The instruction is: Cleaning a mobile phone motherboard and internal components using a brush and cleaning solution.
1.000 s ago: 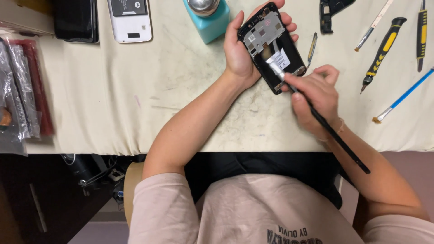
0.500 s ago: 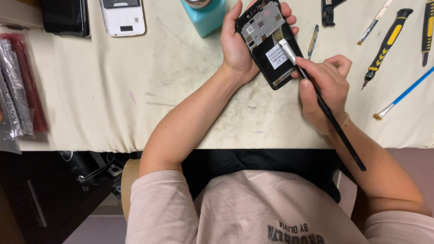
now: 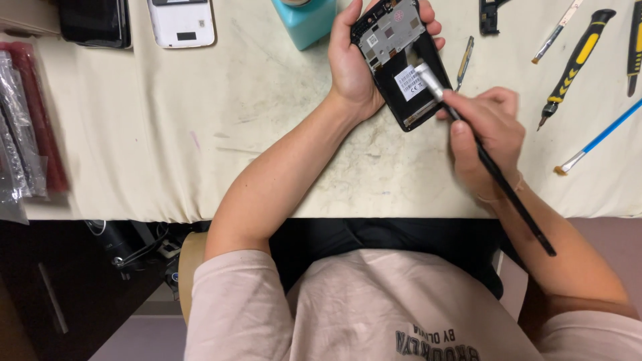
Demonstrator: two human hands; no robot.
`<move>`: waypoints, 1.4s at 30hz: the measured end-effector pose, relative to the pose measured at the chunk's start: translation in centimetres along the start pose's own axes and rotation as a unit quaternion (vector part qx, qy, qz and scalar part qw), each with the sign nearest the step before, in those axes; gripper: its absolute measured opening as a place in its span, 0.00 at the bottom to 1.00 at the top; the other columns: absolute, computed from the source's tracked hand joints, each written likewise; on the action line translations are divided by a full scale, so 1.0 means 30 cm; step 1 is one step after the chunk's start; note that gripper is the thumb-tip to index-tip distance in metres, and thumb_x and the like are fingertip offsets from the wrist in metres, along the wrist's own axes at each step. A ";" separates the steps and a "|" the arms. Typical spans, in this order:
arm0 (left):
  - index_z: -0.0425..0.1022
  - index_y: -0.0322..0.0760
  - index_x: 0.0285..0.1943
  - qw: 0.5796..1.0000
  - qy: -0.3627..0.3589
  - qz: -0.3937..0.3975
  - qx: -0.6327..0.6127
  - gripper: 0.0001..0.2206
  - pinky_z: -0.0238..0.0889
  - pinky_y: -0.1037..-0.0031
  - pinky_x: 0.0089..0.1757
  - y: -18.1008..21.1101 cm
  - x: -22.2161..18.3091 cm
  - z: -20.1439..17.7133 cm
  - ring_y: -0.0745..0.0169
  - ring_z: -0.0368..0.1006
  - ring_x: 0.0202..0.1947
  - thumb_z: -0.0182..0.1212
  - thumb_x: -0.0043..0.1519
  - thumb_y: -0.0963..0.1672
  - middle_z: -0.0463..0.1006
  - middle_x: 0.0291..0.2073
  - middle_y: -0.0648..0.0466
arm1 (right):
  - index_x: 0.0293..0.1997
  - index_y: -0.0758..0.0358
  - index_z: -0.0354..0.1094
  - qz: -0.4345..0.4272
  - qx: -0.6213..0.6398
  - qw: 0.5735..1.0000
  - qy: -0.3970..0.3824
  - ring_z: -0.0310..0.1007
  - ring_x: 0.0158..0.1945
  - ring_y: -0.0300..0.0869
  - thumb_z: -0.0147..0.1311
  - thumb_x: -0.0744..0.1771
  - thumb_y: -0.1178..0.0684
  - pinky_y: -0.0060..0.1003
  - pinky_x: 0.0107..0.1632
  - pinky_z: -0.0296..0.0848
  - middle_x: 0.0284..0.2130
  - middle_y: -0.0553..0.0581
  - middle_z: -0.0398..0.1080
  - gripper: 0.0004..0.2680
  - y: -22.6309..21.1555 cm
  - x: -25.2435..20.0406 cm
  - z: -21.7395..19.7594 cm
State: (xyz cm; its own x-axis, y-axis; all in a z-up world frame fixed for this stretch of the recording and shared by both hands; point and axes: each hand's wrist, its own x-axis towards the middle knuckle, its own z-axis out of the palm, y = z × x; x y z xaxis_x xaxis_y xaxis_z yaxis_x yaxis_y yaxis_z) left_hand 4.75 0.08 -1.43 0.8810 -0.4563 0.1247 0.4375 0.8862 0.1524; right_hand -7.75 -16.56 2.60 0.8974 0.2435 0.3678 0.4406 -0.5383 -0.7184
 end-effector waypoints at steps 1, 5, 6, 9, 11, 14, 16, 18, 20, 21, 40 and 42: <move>0.74 0.22 0.49 1.000 0.003 -0.003 -0.009 0.25 0.69 0.56 0.51 -0.002 0.001 -0.003 0.46 0.74 0.45 0.43 0.69 0.53 0.77 0.44 0.40 | 0.58 0.80 0.71 -0.002 -0.048 0.998 0.041 0.74 0.40 0.50 0.40 0.74 0.60 0.51 0.58 0.56 0.42 0.68 0.78 0.12 -0.002 -0.008 -0.008; 0.74 0.19 0.51 0.999 0.015 -0.012 -0.029 0.28 0.68 0.53 0.53 -0.004 0.004 -0.027 0.43 0.75 0.47 0.43 0.69 0.53 0.78 0.46 0.38 | 0.55 0.72 0.72 -0.007 -0.017 0.999 -0.040 0.75 0.39 0.44 0.42 0.73 0.55 0.50 0.59 0.54 0.43 0.60 0.78 0.12 -0.012 -0.063 -0.001; 0.74 0.20 0.50 1.000 0.009 -0.017 -0.020 0.27 0.68 0.54 0.53 -0.001 0.001 -0.018 0.44 0.75 0.47 0.43 0.69 0.53 0.78 0.45 0.39 | 0.56 0.73 0.72 0.001 -0.030 0.999 -0.029 0.75 0.39 0.44 0.42 0.73 0.56 0.50 0.60 0.55 0.42 0.60 0.78 0.12 -0.017 -0.070 -0.003; 0.75 0.19 0.50 0.999 0.014 -0.027 -0.011 0.28 0.69 0.54 0.52 -0.002 -0.006 -0.016 0.44 0.75 0.46 0.44 0.68 0.53 0.78 0.45 0.39 | 0.56 0.77 0.72 0.021 -0.057 0.998 0.010 0.73 0.37 0.47 0.41 0.74 0.57 0.51 0.59 0.55 0.40 0.63 0.78 0.13 -0.029 -0.073 -0.019; 0.75 0.18 0.49 0.999 0.018 -0.027 -0.009 0.28 0.69 0.54 0.52 -0.003 0.005 -0.016 0.44 0.75 0.46 0.44 0.67 0.54 0.79 0.44 0.39 | 0.57 0.79 0.71 0.023 -0.074 0.996 0.040 0.71 0.35 0.49 0.39 0.75 0.57 0.51 0.57 0.55 0.39 0.66 0.78 0.14 -0.021 -0.089 -0.024; 0.75 0.19 0.49 1.000 0.011 -0.015 -0.014 0.28 0.69 0.55 0.52 -0.005 0.000 -0.019 0.45 0.74 0.45 0.42 0.68 0.53 0.78 0.45 0.39 | 0.56 0.70 0.71 0.016 -0.038 0.996 -0.078 0.74 0.37 0.44 0.39 0.73 0.55 0.50 0.62 0.53 0.42 0.57 0.78 0.13 -0.017 -0.152 -0.012; 0.76 0.17 0.48 0.998 0.051 -0.040 -0.003 0.29 0.70 0.51 0.50 -0.007 0.002 -0.023 0.42 0.76 0.45 0.44 0.65 0.53 0.79 0.43 0.36 | 0.55 0.75 0.72 0.041 -0.066 0.997 0.028 0.72 0.34 0.45 0.41 0.74 0.57 0.51 0.60 0.57 0.37 0.61 0.78 0.12 -0.026 -0.161 -0.016; 0.76 0.17 0.47 0.997 0.060 -0.038 0.005 0.28 0.71 0.52 0.50 -0.010 -0.005 -0.008 0.42 0.77 0.44 0.45 0.65 0.53 0.80 0.43 0.37 | 0.55 0.77 0.71 0.031 -0.064 0.996 0.048 0.73 0.34 0.47 0.41 0.74 0.59 0.51 0.57 0.59 0.35 0.64 0.77 0.12 -0.026 -0.177 -0.015; 0.76 0.17 0.47 0.997 0.066 -0.032 0.015 0.28 0.71 0.53 0.49 -0.008 -0.005 0.002 0.42 0.77 0.43 0.46 0.65 0.53 0.80 0.42 0.37 | 0.54 0.80 0.71 0.016 -0.062 0.996 0.068 0.75 0.34 0.49 0.41 0.74 0.60 0.50 0.53 0.62 0.33 0.67 0.76 0.12 -0.029 -0.187 -0.019; 0.76 0.18 0.47 0.997 0.068 -0.027 0.017 0.27 0.71 0.53 0.49 -0.006 -0.005 0.003 0.43 0.77 0.43 0.46 0.65 0.53 0.80 0.42 0.38 | 0.53 0.80 0.71 0.009 -0.026 0.999 0.029 0.73 0.34 0.50 0.40 0.73 0.59 0.49 0.52 0.66 0.33 0.65 0.75 0.12 -0.033 -0.191 -0.021; 0.73 0.22 0.44 0.999 0.019 -0.018 0.033 0.25 0.70 0.57 0.47 0.003 -0.004 0.061 0.48 0.74 0.41 0.44 0.65 0.53 0.76 0.41 0.41 | 0.52 0.71 0.71 0.049 0.023 0.998 0.027 0.71 0.36 0.42 0.40 0.72 0.59 0.52 0.61 0.55 0.40 0.61 0.77 0.11 -0.052 -0.150 -0.062; 0.74 0.22 0.46 0.999 0.016 -0.022 0.039 0.26 0.70 0.54 0.48 -0.005 -0.010 0.020 0.44 0.75 0.44 0.43 0.67 0.54 0.77 0.44 0.38 | 0.55 0.76 0.70 0.046 0.022 0.997 0.051 0.70 0.34 0.42 0.40 0.73 0.57 0.51 0.60 0.56 0.41 0.64 0.77 0.12 -0.037 -0.088 -0.065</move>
State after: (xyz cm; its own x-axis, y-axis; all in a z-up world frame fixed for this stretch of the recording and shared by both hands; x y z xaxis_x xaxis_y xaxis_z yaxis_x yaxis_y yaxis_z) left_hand 4.30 0.04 -0.91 0.8667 -0.4914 0.0854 0.4622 0.8556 0.2332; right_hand -10.64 -18.18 3.58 0.9278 0.1112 0.3561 0.3600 -0.5173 -0.7764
